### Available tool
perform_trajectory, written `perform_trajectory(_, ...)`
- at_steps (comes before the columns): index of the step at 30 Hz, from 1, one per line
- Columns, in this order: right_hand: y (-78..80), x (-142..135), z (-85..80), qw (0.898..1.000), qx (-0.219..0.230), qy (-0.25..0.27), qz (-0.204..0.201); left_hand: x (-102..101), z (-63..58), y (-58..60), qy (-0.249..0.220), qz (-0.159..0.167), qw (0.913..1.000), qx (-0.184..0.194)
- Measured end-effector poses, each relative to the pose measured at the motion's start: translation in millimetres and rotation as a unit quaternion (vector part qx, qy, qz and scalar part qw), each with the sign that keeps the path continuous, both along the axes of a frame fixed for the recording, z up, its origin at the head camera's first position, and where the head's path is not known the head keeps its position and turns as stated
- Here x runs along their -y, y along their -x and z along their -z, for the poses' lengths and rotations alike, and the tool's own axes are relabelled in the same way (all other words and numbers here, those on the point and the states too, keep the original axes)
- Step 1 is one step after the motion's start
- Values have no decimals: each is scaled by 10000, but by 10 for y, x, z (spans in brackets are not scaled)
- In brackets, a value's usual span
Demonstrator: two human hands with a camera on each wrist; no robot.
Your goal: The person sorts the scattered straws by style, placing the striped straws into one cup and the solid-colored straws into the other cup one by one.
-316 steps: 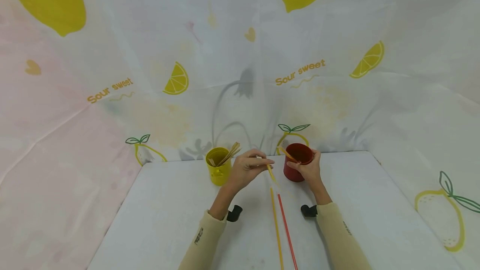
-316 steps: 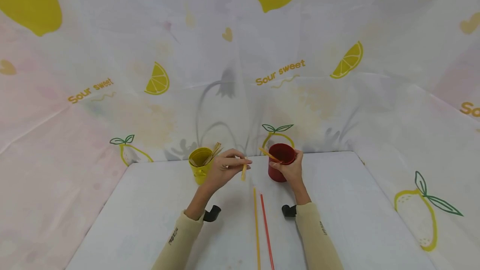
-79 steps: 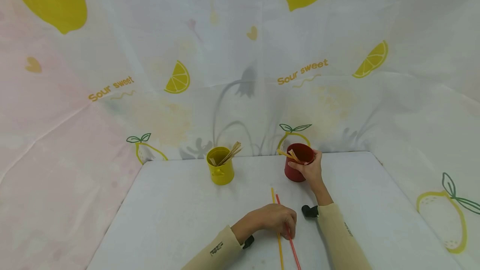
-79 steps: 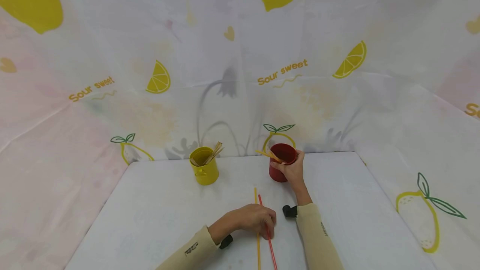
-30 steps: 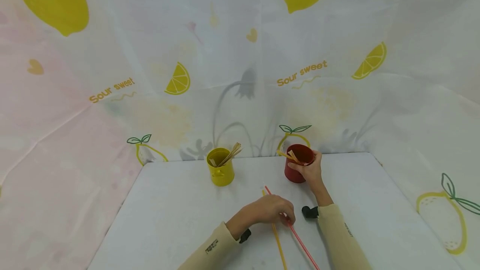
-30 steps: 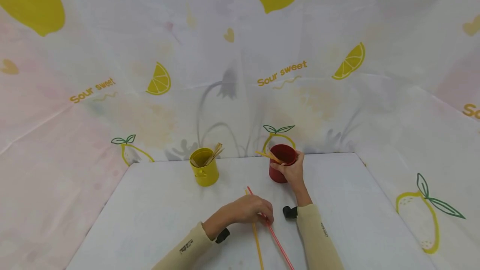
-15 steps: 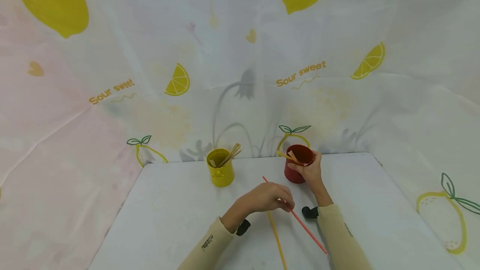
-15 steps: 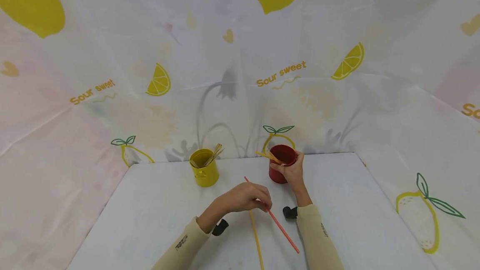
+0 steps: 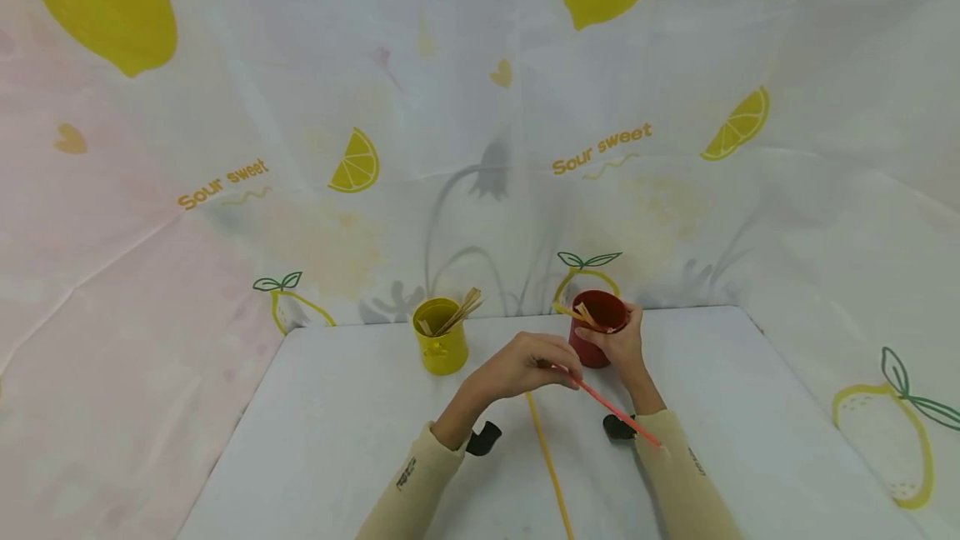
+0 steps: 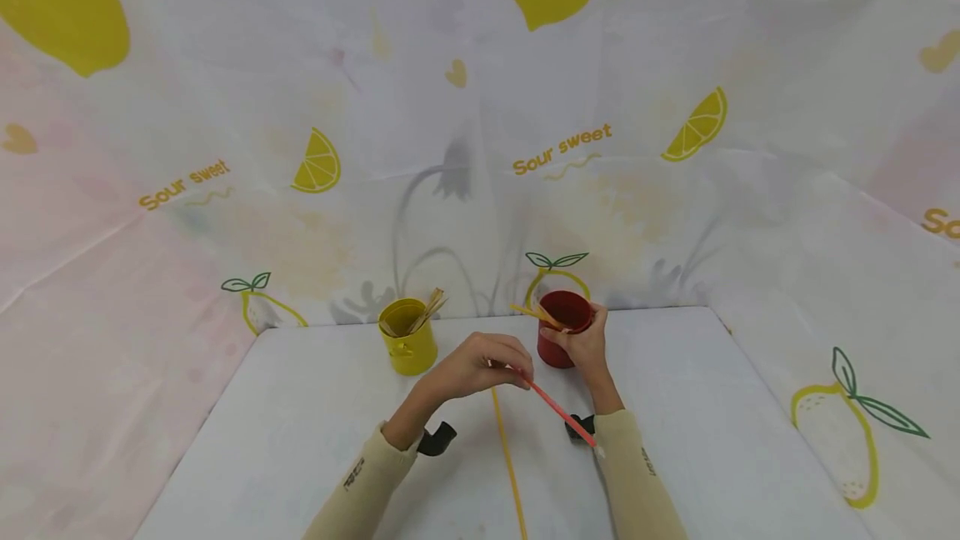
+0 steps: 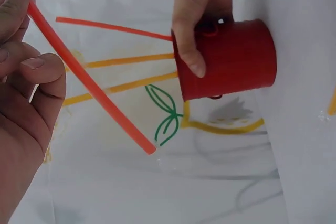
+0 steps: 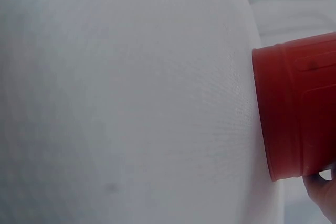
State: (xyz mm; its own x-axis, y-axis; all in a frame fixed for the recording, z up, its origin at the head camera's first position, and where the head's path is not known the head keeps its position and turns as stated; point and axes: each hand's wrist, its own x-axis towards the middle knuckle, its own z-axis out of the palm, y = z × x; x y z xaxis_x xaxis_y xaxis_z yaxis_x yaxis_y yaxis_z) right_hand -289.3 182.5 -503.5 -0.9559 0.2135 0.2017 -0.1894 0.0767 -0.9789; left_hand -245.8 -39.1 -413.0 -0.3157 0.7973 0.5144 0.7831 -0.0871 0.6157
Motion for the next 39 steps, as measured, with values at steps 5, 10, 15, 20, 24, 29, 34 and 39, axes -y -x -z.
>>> perform_trajectory(5,103,-30,142,9999,71,-76,89,51,-243,-53,-1008,87,9942,369)
perform_trajectory(10,148,-39,227,9998,-127,-89,120,104,-347,-22,-1858,-178,9805,618)
perform_trajectory(15,173,-35,258,9997,-105,22,236,130,-216,144,-2586,-288,9597,1058)
perform_trajectory(20,169,-32,245,9997,77,80,210,157,-202,226,-3024,-138,9431,1376)
perform_trajectory(24,160,-42,237,9997,163,77,134,156,-225,242,-3165,-128,9375,1441)
perform_trajectory(29,152,-46,227,9998,131,83,122,137,-250,255,-3288,-287,9336,1393)
perform_trajectory(34,147,-39,226,9999,74,83,96,118,-267,270,-3476,-431,9266,1367)
perform_trajectory(39,141,-39,176,9996,165,225,72,112,-261,281,-3698,-821,9146,1417)
